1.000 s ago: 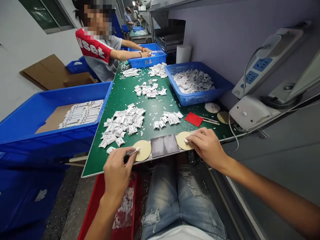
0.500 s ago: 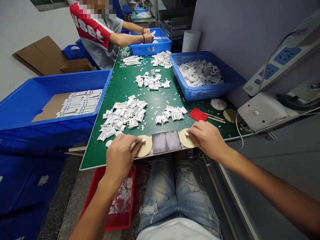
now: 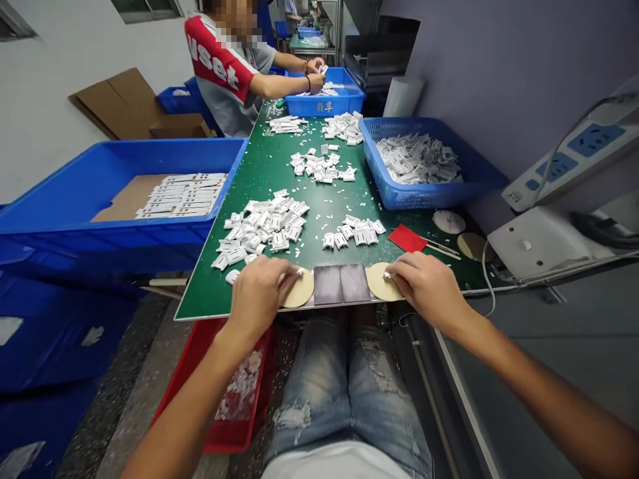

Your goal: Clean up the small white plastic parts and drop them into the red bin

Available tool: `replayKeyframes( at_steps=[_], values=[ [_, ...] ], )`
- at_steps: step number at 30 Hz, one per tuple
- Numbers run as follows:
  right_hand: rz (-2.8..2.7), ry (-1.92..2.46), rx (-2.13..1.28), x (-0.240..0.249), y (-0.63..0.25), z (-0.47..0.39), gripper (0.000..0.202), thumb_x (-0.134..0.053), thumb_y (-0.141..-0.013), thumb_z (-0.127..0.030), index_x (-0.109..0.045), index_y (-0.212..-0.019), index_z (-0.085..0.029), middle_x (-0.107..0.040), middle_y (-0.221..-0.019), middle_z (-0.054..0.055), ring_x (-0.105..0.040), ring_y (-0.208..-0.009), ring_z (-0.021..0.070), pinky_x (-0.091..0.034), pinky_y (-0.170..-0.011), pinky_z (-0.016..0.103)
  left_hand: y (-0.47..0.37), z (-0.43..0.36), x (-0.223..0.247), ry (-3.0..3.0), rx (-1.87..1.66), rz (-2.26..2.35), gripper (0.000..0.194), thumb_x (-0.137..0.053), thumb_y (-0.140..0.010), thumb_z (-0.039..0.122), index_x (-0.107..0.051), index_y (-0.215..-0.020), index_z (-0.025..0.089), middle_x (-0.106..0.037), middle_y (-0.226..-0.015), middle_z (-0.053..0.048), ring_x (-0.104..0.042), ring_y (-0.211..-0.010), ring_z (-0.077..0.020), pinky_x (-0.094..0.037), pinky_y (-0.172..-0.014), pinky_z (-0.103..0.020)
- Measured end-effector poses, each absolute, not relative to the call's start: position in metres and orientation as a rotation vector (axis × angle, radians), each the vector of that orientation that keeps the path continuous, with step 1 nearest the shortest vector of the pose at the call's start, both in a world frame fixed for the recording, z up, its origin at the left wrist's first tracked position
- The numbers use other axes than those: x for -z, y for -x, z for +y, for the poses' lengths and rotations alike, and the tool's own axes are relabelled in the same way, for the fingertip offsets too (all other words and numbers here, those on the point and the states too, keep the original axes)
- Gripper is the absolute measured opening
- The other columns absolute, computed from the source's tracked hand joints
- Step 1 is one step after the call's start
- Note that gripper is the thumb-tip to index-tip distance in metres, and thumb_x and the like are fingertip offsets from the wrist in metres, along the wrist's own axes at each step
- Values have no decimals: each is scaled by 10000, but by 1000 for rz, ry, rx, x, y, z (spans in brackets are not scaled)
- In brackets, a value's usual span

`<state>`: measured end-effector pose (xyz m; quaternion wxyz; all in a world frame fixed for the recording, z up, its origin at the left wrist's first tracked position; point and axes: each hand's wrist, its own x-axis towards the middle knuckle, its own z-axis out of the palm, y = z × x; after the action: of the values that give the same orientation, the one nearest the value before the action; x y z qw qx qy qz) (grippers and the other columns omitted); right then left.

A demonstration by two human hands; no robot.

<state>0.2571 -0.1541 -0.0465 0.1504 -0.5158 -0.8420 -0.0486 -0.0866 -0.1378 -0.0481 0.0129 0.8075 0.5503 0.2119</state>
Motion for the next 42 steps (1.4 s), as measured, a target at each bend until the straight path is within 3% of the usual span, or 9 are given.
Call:
replayKeyframes(
  at_steps=[5, 8, 14, 20, 23, 27, 33, 37, 42],
  values=[
    [-2406, 1335, 26, 42, -246, -172, 138, -520, -923, -216, -641, -942, -280, -669, -898, 68, -566, -804, 218, -382, -664, 364, 87, -156, 39, -2430, -714, 1502, 211, -512, -919, 400, -654, -831, 272, -638, -760, -61, -555, -703, -210, -422, -593, -357],
    [-2309, 1297, -44, 38, -217, -156, 164, -492, -939, -196, -646, -974, -242, -667, -935, 67, -566, -835, 204, -401, -699, 341, 57, -146, 32, -2473, -851, 1483, 187, -498, -938, 334, -653, -879, 247, -687, -868, -61, -565, -807, -220, -445, -707, -386],
    [-2417, 1263, -151, 33, -198, -141, 184, -495, -932, -190, -663, -865, -220, -648, -845, 55, -554, -832, 199, -398, -697, 315, 40, -135, 25, -2387, -586, 1264, 173, -569, -899, 314, -685, -833, 204, -672, -811, -55, -588, -812, -211, -460, -711, -345],
    [-1753, 1375, -569, 31, -242, -144, 321, -474, -953, -362, -539, -1247, -251, -640, -982, 35, -577, -787, 165, -447, -665, 288, 85, -138, 33, -1658, -997, 1210, 379, -554, -888, 416, -585, -1205, 210, -674, -859, -34, -659, -772, -172, -509, -689, -289],
    [-1685, 1352, -608, 43, -236, -125, 279, -411, -969, -388, -521, -1175, -235, -654, -1013, 50, -603, -858, 175, -464, -711, 299, 73, -120, 40, -1645, -1140, 1253, 264, -542, -880, 395, -611, -1042, 197, -685, -913, -45, -672, -868, -192, -507, -796, -317],
    [-1840, 1454, -516, 62, -228, -128, 209, -491, -926, -362, -579, -1067, -235, -672, -1008, 55, -589, -928, 207, -437, -787, 349, 67, -119, 51, -2119, -978, 1543, 177, -555, -865, 355, -656, -876, 210, -699, -885, -41, -624, -859, -203, -443, -822, -336],
    [-2040, 1574, -137, 56, -250, -150, 152, -534, -911, -304, -669, -956, -250, -688, -981, 47, -547, -1001, 245, -343, -882, 418, 88, -143, 54, -2330, -868, 1660, 135, -556, -857, 300, -645, -918, 219, -685, -860, -28, -599, -816, -196, -414, -766, -319],
    [-1985, 1454, -357, 47, -249, -145, 223, -492, -934, -295, -640, -1093, -248, -677, -1021, 41, -592, -933, 199, -414, -824, 345, 81, -137, 51, -2117, -994, 1504, 319, -502, -885, 256, -607, -1186, 254, -687, -1031, -13, -617, -825, -150, -453, -748, -266],
    [-2012, 1401, -431, 50, -236, -140, 197, -501, -935, -358, -658, -951, -240, -685, -990, 31, -600, -914, 191, -428, -801, 326, 72, -130, 51, -2218, -1033, 1532, 173, -529, -865, 182, -669, -960, 212, -688, -997, -35, -613, -925, -187, -455, -834, -301]
  ],
)
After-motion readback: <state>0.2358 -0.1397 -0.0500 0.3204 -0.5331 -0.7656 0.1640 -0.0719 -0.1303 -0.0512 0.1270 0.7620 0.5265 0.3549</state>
